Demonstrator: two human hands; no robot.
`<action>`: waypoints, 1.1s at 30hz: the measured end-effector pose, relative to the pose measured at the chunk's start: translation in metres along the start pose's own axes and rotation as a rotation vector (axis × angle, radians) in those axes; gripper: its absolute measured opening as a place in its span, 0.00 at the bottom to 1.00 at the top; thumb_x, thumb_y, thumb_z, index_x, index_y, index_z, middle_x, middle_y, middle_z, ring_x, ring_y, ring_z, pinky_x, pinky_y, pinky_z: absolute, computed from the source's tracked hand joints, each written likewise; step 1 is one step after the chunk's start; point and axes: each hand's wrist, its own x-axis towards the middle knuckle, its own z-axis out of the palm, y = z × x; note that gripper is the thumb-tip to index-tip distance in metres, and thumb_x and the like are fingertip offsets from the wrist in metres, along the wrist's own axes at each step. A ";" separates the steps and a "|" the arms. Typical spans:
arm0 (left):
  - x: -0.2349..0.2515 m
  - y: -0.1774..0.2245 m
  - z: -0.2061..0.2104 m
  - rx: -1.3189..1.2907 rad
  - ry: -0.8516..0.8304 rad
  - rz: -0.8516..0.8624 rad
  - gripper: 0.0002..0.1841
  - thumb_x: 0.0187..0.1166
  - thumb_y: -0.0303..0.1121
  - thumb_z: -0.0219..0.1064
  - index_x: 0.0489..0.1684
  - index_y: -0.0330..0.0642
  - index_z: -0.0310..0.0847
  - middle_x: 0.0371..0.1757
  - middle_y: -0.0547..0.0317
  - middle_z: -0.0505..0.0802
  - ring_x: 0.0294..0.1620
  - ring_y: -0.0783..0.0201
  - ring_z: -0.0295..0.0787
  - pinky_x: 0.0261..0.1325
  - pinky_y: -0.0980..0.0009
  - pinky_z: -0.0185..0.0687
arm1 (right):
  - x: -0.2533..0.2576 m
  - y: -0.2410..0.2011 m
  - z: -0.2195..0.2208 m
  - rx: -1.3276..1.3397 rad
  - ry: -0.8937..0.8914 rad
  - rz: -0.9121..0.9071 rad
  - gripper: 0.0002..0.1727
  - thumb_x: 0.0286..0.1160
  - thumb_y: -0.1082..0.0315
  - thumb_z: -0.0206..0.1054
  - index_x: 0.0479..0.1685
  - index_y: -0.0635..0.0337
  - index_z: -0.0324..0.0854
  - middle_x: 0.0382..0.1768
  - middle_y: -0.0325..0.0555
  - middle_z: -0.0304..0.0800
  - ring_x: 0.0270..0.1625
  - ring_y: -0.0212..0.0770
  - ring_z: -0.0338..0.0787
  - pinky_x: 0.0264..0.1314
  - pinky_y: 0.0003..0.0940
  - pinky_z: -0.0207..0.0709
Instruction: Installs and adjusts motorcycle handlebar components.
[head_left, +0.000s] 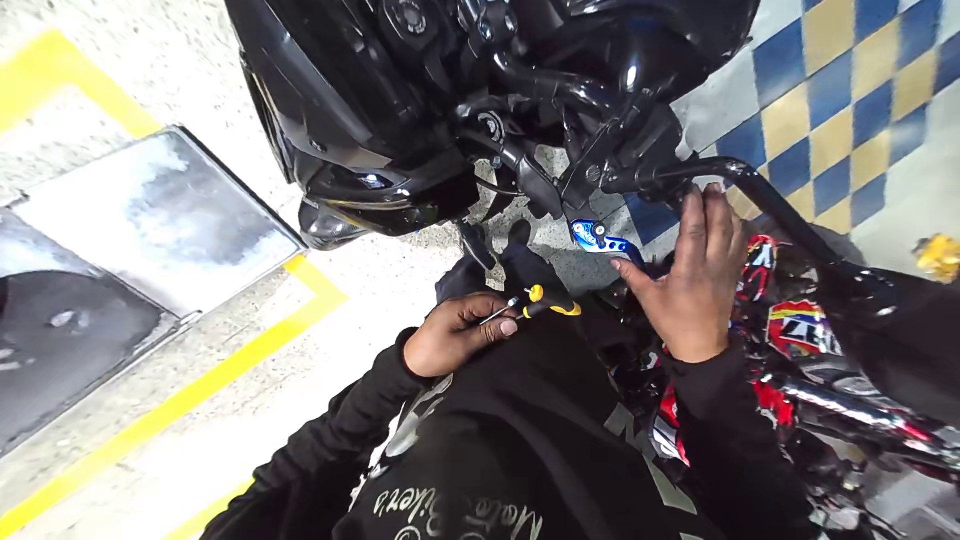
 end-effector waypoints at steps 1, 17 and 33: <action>0.000 0.000 0.000 -0.017 0.010 -0.005 0.10 0.83 0.36 0.69 0.46 0.38 0.90 0.46 0.63 0.94 0.46 0.76 0.89 0.54 0.74 0.86 | 0.001 0.003 0.000 0.019 0.022 -0.015 0.52 0.64 0.42 0.80 0.87 0.63 0.64 0.85 0.66 0.67 0.87 0.65 0.66 0.85 0.64 0.60; 0.008 0.000 0.003 -0.039 0.081 -0.038 0.09 0.83 0.36 0.69 0.46 0.40 0.90 0.41 0.67 0.93 0.41 0.77 0.88 0.49 0.77 0.86 | 0.004 0.015 -0.006 0.101 0.051 0.027 0.45 0.64 0.51 0.82 0.81 0.64 0.72 0.80 0.59 0.77 0.82 0.57 0.76 0.84 0.55 0.67; 0.011 -0.004 0.011 -0.145 0.220 -0.044 0.06 0.83 0.33 0.68 0.47 0.43 0.89 0.34 0.70 0.92 0.32 0.79 0.86 0.39 0.79 0.84 | 0.001 -0.023 0.007 0.466 0.006 -0.146 0.17 0.83 0.59 0.70 0.62 0.58 0.90 0.59 0.49 0.93 0.64 0.47 0.88 0.68 0.46 0.80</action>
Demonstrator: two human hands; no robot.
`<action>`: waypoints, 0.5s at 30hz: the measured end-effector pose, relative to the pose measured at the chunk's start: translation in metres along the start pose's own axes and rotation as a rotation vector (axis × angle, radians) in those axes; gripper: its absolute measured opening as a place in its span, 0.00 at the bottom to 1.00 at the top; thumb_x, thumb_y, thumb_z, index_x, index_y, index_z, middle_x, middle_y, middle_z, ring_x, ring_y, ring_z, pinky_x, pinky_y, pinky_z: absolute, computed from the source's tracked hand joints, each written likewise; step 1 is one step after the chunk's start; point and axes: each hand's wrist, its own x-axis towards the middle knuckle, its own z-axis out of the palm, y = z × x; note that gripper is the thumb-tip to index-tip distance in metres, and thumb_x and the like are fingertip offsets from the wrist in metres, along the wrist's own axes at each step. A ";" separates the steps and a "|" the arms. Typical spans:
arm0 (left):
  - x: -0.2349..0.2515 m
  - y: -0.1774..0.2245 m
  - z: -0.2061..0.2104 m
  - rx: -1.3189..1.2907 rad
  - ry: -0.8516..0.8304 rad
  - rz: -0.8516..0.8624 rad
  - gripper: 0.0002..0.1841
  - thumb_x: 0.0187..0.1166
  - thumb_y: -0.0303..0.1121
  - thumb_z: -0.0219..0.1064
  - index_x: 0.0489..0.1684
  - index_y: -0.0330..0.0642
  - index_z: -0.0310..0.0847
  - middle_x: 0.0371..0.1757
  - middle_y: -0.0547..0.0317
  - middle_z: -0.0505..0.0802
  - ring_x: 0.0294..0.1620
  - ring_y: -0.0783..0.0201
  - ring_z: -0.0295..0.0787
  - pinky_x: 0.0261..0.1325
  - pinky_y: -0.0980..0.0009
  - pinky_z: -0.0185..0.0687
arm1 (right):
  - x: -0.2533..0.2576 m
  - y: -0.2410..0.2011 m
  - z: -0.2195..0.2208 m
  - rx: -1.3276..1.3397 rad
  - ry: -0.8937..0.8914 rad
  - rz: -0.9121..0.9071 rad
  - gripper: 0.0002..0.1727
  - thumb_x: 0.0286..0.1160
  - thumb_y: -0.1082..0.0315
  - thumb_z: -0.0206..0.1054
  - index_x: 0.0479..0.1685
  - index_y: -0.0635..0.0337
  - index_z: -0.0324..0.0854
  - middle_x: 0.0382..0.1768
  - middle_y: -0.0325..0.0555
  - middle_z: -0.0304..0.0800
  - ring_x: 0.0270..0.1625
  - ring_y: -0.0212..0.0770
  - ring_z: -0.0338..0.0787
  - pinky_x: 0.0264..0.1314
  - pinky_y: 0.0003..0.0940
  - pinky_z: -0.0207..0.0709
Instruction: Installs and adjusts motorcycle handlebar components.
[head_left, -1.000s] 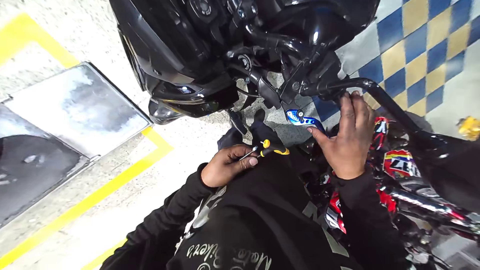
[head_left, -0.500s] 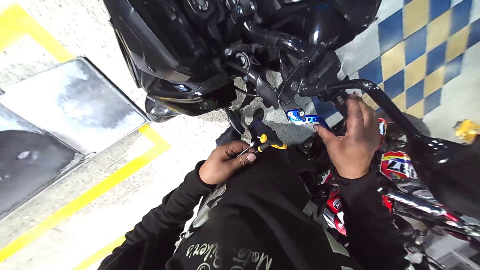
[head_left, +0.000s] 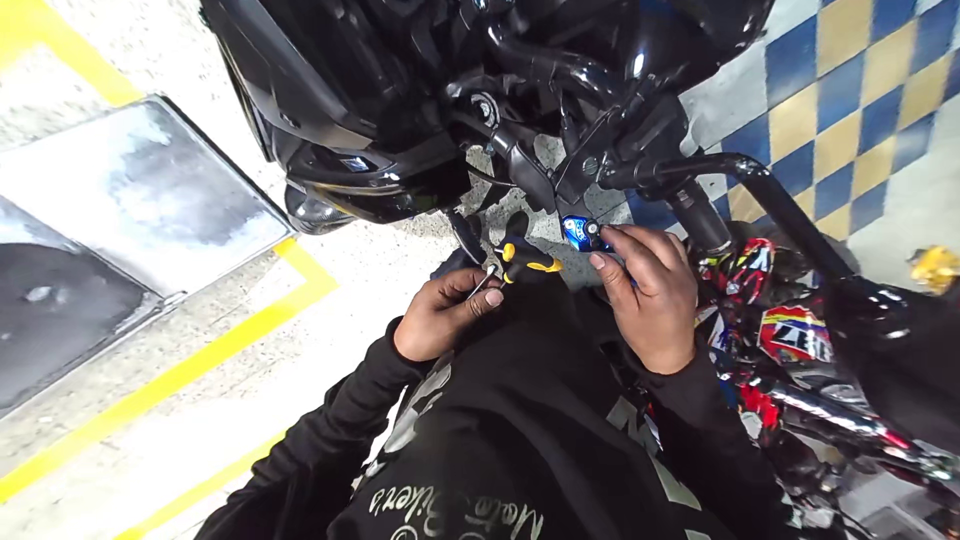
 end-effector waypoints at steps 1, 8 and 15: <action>0.000 0.001 0.001 0.008 0.009 -0.007 0.06 0.83 0.33 0.69 0.47 0.43 0.89 0.34 0.71 0.92 0.32 0.79 0.85 0.38 0.79 0.84 | 0.003 0.002 0.001 0.025 0.002 -0.001 0.16 0.82 0.59 0.70 0.60 0.58 0.91 0.58 0.49 0.93 0.63 0.46 0.88 0.67 0.44 0.80; 0.003 0.001 0.003 0.019 0.030 -0.027 0.06 0.83 0.33 0.69 0.46 0.43 0.88 0.32 0.71 0.92 0.30 0.79 0.85 0.37 0.79 0.83 | 0.008 0.007 0.006 0.043 0.044 -0.036 0.13 0.80 0.62 0.72 0.54 0.60 0.93 0.51 0.50 0.94 0.59 0.44 0.91 0.62 0.38 0.84; 0.004 -0.003 0.004 -0.002 0.040 -0.024 0.06 0.84 0.34 0.68 0.47 0.43 0.88 0.30 0.71 0.91 0.27 0.79 0.82 0.33 0.80 0.81 | 0.011 0.008 0.006 -0.150 0.031 -0.192 0.17 0.86 0.62 0.65 0.61 0.65 0.89 0.50 0.55 0.95 0.55 0.50 0.94 0.55 0.41 0.86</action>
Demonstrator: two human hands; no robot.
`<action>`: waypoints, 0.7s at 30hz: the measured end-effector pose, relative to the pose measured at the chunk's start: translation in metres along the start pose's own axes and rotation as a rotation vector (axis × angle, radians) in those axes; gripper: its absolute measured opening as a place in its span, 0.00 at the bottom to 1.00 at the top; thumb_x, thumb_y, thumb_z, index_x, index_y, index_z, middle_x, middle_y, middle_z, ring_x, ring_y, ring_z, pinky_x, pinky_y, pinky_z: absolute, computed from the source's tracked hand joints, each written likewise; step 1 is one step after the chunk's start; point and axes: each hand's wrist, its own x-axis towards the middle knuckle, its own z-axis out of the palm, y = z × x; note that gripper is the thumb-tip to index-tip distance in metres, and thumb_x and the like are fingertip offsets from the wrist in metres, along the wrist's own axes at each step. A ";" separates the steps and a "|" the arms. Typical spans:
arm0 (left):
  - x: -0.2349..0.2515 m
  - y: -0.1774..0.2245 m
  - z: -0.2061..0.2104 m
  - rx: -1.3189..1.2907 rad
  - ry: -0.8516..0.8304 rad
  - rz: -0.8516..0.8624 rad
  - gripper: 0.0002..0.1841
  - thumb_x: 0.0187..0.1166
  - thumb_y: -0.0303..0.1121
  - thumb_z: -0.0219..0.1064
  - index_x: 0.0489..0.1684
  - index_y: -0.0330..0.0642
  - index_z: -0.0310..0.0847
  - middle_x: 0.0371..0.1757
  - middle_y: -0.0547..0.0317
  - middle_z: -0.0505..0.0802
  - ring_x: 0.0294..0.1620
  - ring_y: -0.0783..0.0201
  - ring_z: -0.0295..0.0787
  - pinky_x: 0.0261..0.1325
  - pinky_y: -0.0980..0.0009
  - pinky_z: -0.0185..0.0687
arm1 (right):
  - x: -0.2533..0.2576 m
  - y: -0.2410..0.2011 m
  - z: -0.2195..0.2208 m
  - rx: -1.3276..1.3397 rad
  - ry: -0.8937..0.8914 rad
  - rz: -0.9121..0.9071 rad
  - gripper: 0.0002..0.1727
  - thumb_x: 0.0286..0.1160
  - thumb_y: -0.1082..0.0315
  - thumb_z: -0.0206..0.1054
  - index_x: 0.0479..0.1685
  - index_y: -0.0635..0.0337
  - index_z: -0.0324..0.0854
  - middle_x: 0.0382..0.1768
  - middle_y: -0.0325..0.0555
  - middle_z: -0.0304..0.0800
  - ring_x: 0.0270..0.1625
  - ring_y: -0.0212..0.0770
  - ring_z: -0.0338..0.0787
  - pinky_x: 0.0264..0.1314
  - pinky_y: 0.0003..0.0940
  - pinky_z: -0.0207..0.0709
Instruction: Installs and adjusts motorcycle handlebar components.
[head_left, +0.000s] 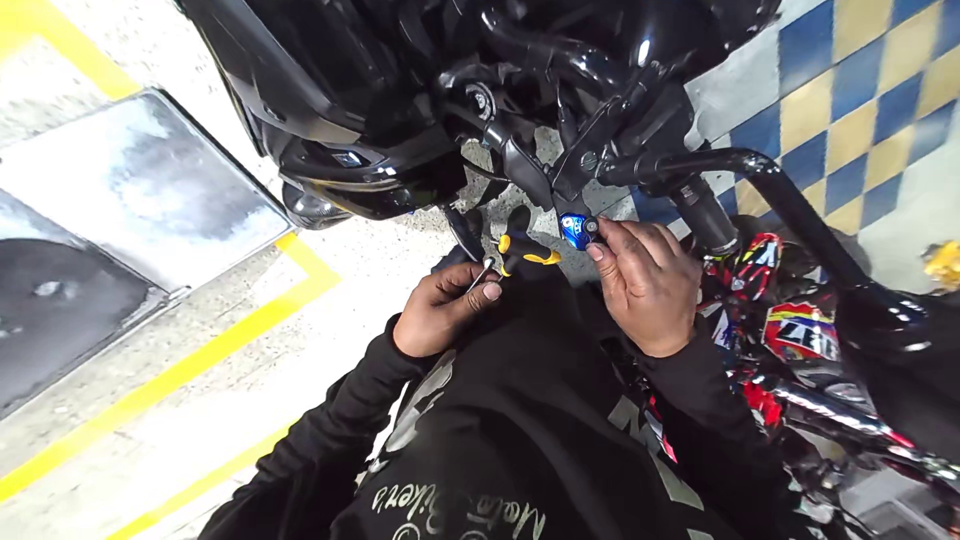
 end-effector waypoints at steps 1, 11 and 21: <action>0.000 0.000 0.000 -0.008 0.004 -0.003 0.06 0.84 0.34 0.68 0.47 0.43 0.88 0.30 0.71 0.91 0.26 0.79 0.82 0.32 0.80 0.81 | -0.001 0.000 0.002 -0.019 0.008 -0.007 0.17 0.87 0.62 0.63 0.61 0.65 0.89 0.50 0.55 0.95 0.54 0.50 0.93 0.53 0.41 0.86; 0.002 -0.001 -0.001 -0.020 0.006 -0.003 0.06 0.84 0.34 0.68 0.47 0.43 0.88 0.30 0.70 0.91 0.25 0.79 0.82 0.31 0.81 0.80 | -0.004 -0.001 0.008 -0.014 0.065 0.005 0.16 0.86 0.64 0.64 0.60 0.64 0.89 0.50 0.55 0.95 0.55 0.50 0.93 0.54 0.40 0.86; 0.003 0.000 -0.001 0.003 0.016 0.001 0.06 0.84 0.34 0.68 0.47 0.43 0.88 0.31 0.71 0.92 0.27 0.79 0.83 0.33 0.80 0.81 | -0.002 0.003 0.007 0.004 0.036 -0.015 0.17 0.87 0.63 0.62 0.62 0.65 0.89 0.50 0.55 0.95 0.54 0.50 0.93 0.53 0.41 0.86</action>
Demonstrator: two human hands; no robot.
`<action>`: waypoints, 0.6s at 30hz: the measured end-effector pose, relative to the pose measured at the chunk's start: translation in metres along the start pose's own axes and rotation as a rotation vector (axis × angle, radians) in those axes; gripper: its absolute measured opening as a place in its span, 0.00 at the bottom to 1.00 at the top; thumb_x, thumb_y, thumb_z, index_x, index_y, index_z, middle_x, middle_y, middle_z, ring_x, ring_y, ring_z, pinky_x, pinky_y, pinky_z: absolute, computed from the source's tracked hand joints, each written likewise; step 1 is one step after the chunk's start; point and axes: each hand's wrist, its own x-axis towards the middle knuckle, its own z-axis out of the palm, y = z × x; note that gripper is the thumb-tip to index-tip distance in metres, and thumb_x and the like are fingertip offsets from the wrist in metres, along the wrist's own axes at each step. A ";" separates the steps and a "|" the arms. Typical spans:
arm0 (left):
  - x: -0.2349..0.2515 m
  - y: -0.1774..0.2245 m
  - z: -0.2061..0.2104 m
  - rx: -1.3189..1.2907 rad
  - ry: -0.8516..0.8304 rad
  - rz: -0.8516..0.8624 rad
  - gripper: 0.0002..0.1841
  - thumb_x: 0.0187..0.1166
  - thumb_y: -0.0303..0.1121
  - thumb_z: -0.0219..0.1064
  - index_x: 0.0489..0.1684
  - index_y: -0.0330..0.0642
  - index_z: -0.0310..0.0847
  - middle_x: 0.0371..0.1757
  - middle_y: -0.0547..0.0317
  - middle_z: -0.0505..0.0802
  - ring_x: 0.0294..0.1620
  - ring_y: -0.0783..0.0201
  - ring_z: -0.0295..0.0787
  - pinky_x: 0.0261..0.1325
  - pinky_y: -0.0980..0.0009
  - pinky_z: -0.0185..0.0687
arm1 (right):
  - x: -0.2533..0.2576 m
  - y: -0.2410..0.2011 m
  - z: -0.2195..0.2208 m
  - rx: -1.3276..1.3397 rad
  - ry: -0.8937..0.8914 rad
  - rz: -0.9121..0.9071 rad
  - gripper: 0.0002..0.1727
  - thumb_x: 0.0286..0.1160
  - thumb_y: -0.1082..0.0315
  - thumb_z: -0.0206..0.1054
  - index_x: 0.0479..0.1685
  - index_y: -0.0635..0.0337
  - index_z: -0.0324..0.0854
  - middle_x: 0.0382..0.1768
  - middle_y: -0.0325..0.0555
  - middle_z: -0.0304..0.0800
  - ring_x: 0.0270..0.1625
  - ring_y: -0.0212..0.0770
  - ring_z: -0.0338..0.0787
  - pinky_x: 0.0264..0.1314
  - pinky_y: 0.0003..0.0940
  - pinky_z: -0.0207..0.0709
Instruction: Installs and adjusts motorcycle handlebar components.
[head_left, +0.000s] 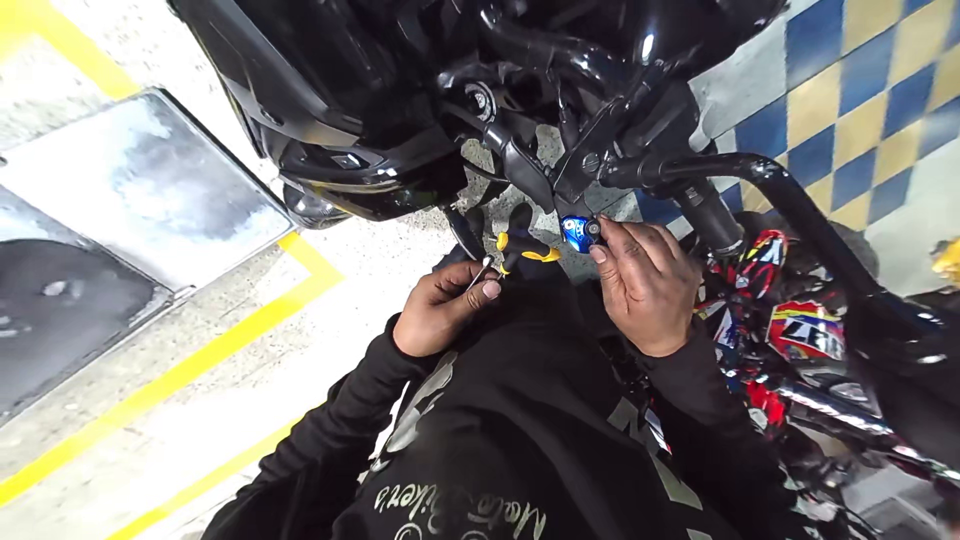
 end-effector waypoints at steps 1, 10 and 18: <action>0.000 0.000 0.000 0.000 0.000 -0.004 0.07 0.84 0.34 0.68 0.47 0.43 0.88 0.32 0.70 0.92 0.27 0.79 0.83 0.33 0.80 0.81 | 0.000 -0.001 0.000 -0.020 0.000 -0.006 0.18 0.87 0.64 0.62 0.63 0.65 0.88 0.50 0.55 0.95 0.54 0.51 0.93 0.53 0.41 0.85; 0.000 0.002 0.000 -0.006 -0.014 -0.007 0.06 0.84 0.34 0.68 0.46 0.44 0.88 0.31 0.71 0.92 0.27 0.79 0.83 0.32 0.80 0.81 | 0.003 0.006 0.006 -0.105 0.088 -0.119 0.17 0.81 0.66 0.63 0.57 0.68 0.89 0.44 0.56 0.96 0.46 0.50 0.95 0.44 0.39 0.86; -0.003 0.002 -0.001 0.003 -0.024 -0.005 0.07 0.84 0.35 0.67 0.46 0.44 0.88 0.32 0.70 0.92 0.27 0.79 0.83 0.33 0.80 0.81 | 0.010 0.020 -0.007 -0.075 -0.060 -0.279 0.17 0.85 0.69 0.61 0.63 0.71 0.85 0.44 0.58 0.94 0.45 0.53 0.94 0.43 0.40 0.86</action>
